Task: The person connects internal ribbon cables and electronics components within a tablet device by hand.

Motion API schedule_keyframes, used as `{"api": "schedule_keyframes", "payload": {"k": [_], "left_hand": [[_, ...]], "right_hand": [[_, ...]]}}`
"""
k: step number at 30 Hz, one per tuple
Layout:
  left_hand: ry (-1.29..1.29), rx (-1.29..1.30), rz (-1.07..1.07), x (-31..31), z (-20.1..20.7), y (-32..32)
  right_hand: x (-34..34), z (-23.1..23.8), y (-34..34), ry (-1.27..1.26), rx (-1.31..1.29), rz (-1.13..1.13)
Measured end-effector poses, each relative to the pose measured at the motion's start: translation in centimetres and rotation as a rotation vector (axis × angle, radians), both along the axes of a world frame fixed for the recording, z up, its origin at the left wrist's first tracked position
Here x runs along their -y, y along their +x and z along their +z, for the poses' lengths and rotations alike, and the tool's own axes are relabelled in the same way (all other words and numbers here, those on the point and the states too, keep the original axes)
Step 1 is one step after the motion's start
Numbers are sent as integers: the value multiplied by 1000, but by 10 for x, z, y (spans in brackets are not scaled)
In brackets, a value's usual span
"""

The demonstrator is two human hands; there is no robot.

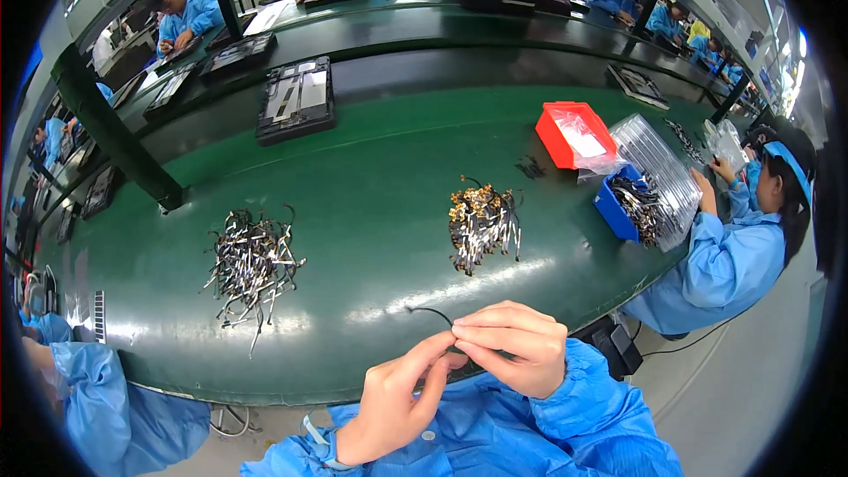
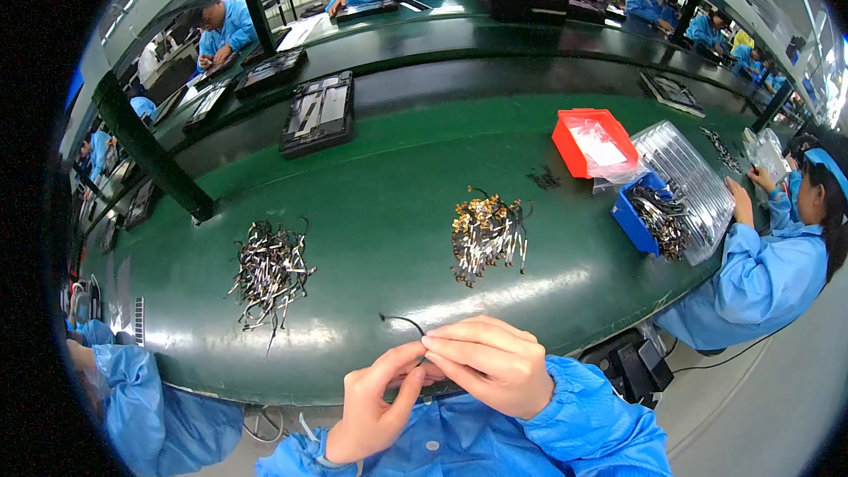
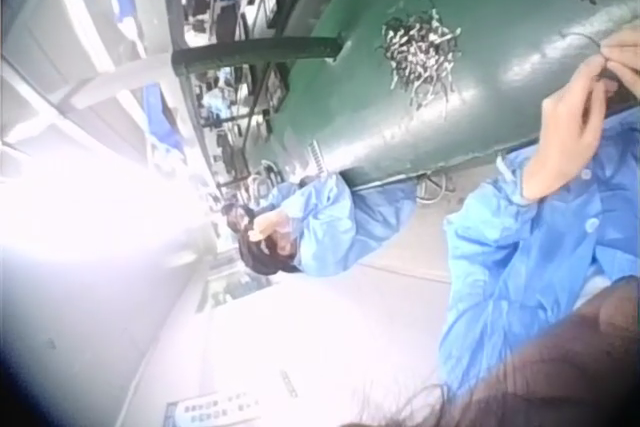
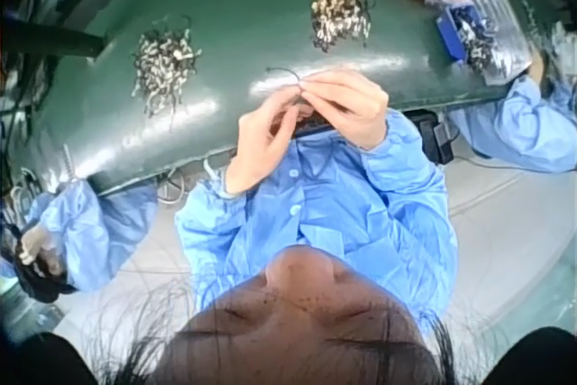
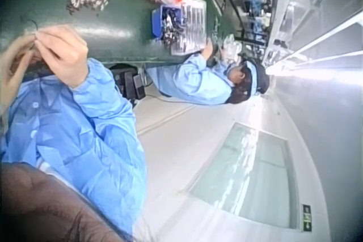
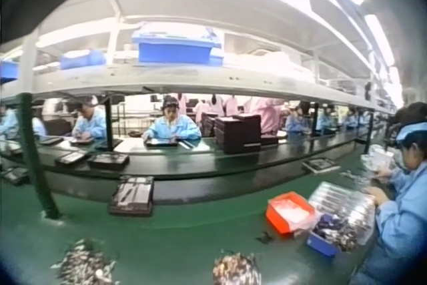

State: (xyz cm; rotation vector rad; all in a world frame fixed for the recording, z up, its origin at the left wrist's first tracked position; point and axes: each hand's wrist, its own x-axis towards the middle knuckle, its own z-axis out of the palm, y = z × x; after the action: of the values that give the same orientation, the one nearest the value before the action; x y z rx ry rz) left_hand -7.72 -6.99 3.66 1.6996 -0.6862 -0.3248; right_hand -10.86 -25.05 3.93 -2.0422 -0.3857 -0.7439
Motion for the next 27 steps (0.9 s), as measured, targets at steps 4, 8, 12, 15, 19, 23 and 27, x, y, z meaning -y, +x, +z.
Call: {"api": "schedule_keyframes", "payload": {"k": [4, 8, 12, 15, 19, 23, 27], "left_hand": [[59, 226, -2, 5, -4, 7], [-89, -296, -40, 11, -14, 29], [-86, -496, 29, 12, -44, 104], [-39, -547, 133, 23, -63, 139], [-35, -584, 88, 22, -69, 138], [137, -472, 97, 21, -42, 126], [291, -188, 151, -16, -41, 123]], "right_hand": [[8, 1, 2, 1, -8, 12], [43, 12, 17, -38, -156, -246], [154, 31, 87, 188, -119, -537], [261, -3, 137, -61, -204, -733], [331, -43, 173, -669, -375, -957], [356, -53, 169, -611, -367, -995], [336, -43, 175, -654, -36, -869]]}}
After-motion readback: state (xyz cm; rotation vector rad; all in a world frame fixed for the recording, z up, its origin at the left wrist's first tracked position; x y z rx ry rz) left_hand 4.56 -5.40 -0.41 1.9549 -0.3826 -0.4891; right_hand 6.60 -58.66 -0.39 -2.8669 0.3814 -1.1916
